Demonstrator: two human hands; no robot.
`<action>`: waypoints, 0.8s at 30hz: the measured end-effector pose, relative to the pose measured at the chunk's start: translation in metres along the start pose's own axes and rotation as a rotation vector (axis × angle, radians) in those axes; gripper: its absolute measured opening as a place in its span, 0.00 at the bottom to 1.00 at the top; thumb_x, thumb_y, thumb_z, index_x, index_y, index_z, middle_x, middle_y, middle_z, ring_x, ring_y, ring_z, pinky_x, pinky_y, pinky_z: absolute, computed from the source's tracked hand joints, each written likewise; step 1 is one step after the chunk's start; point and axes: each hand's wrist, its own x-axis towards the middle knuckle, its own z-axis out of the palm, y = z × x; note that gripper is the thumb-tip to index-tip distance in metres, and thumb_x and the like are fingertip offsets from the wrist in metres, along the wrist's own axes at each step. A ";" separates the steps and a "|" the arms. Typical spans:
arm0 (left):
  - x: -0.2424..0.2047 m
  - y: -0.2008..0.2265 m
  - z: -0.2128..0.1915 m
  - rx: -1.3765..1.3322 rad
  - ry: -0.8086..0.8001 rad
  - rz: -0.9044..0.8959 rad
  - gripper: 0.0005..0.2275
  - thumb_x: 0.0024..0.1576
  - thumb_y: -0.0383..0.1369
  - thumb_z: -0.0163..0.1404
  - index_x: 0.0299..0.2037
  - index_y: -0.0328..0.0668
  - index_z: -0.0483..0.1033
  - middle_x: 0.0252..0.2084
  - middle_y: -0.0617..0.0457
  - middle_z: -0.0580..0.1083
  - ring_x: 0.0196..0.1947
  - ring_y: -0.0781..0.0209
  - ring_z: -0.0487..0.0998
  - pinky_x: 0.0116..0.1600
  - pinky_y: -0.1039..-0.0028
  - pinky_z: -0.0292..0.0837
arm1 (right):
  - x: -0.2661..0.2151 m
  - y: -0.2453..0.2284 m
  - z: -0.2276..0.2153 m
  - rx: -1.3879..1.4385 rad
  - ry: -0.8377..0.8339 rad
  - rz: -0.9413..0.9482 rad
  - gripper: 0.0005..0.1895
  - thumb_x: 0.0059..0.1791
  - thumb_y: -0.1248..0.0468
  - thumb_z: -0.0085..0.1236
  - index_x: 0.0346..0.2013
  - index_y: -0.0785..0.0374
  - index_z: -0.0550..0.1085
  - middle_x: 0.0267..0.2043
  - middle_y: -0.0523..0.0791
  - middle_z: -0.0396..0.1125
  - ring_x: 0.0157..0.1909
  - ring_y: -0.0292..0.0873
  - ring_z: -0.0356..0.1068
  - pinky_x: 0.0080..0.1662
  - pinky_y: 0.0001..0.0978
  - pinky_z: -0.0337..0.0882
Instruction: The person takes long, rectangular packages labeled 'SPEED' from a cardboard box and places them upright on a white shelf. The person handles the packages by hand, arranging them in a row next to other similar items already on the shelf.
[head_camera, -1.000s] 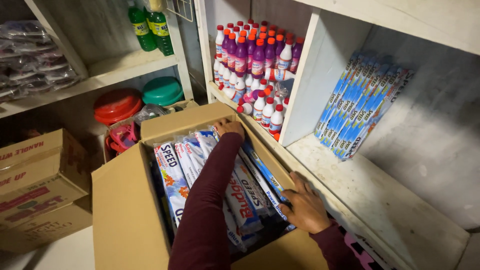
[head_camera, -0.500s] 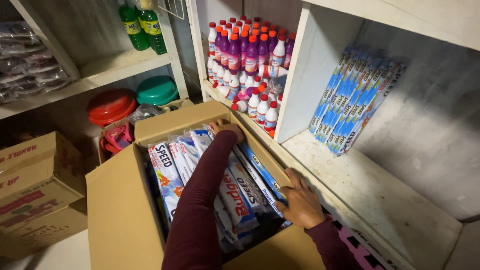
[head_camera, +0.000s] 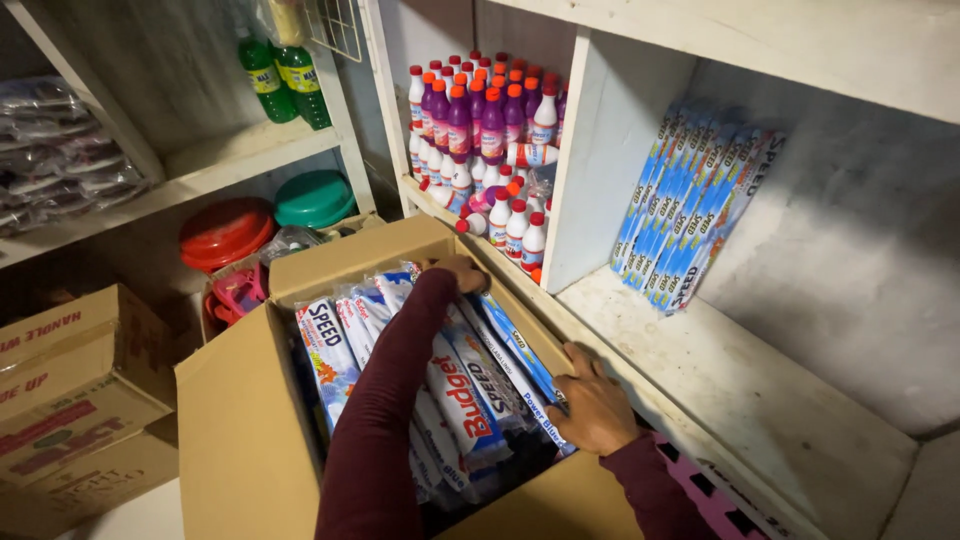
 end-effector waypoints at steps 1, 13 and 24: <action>0.009 -0.004 0.004 -0.003 0.024 0.022 0.22 0.45 0.50 0.55 0.48 0.54 0.81 0.56 0.45 0.76 0.61 0.41 0.73 0.68 0.32 0.37 | 0.000 0.000 0.000 0.002 -0.001 -0.005 0.21 0.39 0.55 0.68 0.44 0.60 0.78 0.74 0.52 0.48 0.70 0.58 0.51 0.59 0.55 0.65; -0.011 -0.004 0.004 -0.180 0.124 0.093 0.17 0.37 0.44 0.61 0.39 0.58 0.85 0.44 0.46 0.80 0.49 0.42 0.80 0.62 0.47 0.71 | 0.000 0.007 0.010 0.061 0.088 -0.034 0.23 0.38 0.58 0.68 0.47 0.58 0.79 0.70 0.53 0.53 0.70 0.58 0.53 0.60 0.51 0.65; 0.026 0.000 0.043 0.069 0.102 -0.043 0.17 0.55 0.42 0.51 0.51 0.49 0.83 0.58 0.47 0.78 0.61 0.40 0.75 0.71 0.28 0.36 | -0.002 0.007 0.010 0.059 0.059 0.003 0.24 0.40 0.56 0.67 0.50 0.55 0.79 0.70 0.52 0.54 0.67 0.56 0.59 0.58 0.52 0.68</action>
